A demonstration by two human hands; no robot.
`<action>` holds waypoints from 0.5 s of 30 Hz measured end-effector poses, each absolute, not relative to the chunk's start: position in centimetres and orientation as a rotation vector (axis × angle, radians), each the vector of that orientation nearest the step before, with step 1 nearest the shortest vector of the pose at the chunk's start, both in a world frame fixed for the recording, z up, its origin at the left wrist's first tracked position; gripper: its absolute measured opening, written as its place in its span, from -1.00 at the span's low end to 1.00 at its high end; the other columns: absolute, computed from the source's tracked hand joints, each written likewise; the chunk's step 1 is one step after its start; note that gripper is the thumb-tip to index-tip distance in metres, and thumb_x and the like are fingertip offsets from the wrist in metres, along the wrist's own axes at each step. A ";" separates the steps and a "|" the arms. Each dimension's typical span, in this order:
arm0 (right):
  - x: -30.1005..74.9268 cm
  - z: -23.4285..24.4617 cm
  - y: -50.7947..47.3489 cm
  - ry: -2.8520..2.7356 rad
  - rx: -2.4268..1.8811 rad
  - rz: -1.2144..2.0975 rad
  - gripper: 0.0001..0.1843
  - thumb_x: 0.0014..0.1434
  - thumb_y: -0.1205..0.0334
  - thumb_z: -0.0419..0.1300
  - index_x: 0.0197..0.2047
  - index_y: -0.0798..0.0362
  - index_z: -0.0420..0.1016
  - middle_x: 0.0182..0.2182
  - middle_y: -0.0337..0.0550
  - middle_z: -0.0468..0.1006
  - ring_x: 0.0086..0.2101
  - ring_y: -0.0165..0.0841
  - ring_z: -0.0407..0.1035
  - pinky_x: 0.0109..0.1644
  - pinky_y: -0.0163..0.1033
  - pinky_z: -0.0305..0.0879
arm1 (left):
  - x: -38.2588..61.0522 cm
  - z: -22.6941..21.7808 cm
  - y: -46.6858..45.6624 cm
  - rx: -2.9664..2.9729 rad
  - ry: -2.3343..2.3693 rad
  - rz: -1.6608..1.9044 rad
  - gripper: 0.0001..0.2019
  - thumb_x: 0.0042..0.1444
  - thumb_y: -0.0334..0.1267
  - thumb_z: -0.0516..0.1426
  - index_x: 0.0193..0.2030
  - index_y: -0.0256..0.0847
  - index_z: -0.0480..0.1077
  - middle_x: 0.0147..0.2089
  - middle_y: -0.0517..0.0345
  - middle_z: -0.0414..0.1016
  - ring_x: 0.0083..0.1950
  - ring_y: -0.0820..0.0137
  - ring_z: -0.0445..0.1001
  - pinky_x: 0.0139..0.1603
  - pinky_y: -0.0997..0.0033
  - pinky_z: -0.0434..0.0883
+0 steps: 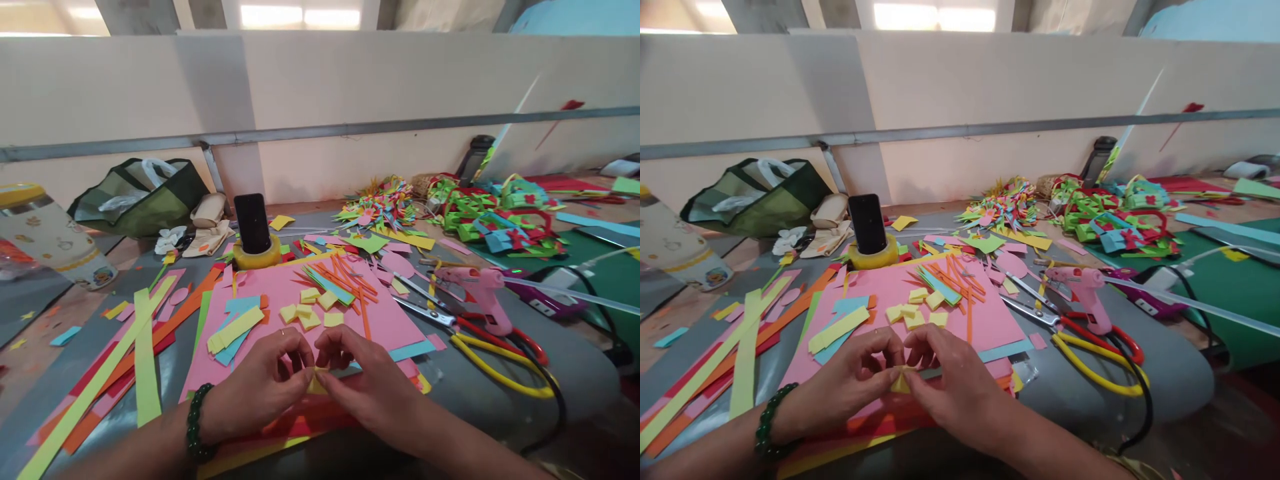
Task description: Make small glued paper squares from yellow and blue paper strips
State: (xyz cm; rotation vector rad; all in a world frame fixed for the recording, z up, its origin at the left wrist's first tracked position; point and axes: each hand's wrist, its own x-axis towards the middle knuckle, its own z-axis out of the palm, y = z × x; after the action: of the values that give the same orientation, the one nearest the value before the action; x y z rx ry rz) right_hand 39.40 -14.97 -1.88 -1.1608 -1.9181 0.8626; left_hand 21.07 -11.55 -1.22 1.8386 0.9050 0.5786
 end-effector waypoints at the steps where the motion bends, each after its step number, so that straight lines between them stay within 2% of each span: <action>1: 39.8 -1.7 -15.2 -1.941 -1.174 0.803 -0.79 0.14 0.34 0.14 -0.13 -0.01 0.30 -0.26 -0.27 0.43 -0.29 -0.48 0.31 -0.20 -0.37 0.29 | 20.8 -1.0 -11.4 1.842 0.906 0.577 -0.93 0.09 -0.30 0.09 -0.39 -0.22 0.31 -0.37 0.20 0.35 -0.39 0.49 0.28 -0.42 0.55 0.24; 6: 43.2 -0.8 -16.6 -1.921 -1.299 0.617 -0.92 0.22 0.24 0.09 -0.19 -0.02 0.34 -0.31 -0.24 0.44 -0.33 -0.45 0.33 -0.23 -0.33 0.30 | 18.8 1.4 -9.5 1.804 1.033 0.646 -0.93 0.07 -0.31 0.05 -0.40 -0.22 0.29 -0.44 0.24 0.32 -0.40 0.49 0.30 -0.42 0.53 0.24; 10: 45.2 -1.0 -17.0 -1.842 -1.409 0.566 -0.89 0.24 0.15 0.06 -0.22 -0.04 0.37 -0.36 -0.23 0.46 -0.38 -0.41 0.35 -0.29 -0.31 0.31 | 18.5 3.1 -6.8 1.926 1.128 0.654 -0.98 -0.01 -0.35 0.06 -0.41 -0.23 0.30 -0.46 0.27 0.31 -0.43 0.50 0.27 -0.43 0.53 0.22; 15: 45.9 -1.5 -17.4 -1.829 -1.444 0.586 -0.84 0.22 0.10 0.07 -0.25 -0.05 0.41 -0.37 -0.20 0.48 -0.39 -0.36 0.37 -0.31 -0.28 0.33 | 21.4 2.1 -3.0 2.028 1.138 0.477 -0.91 -0.05 -0.34 0.04 -0.40 -0.25 0.34 -0.47 0.27 0.31 -0.45 0.50 0.25 -0.45 0.52 0.20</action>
State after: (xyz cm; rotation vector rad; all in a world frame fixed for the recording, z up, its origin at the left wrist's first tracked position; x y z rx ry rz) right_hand 45.93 -17.37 -1.51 -1.4438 -1.8293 0.5858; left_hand 21.36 -3.02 2.08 2.0280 1.1382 0.4765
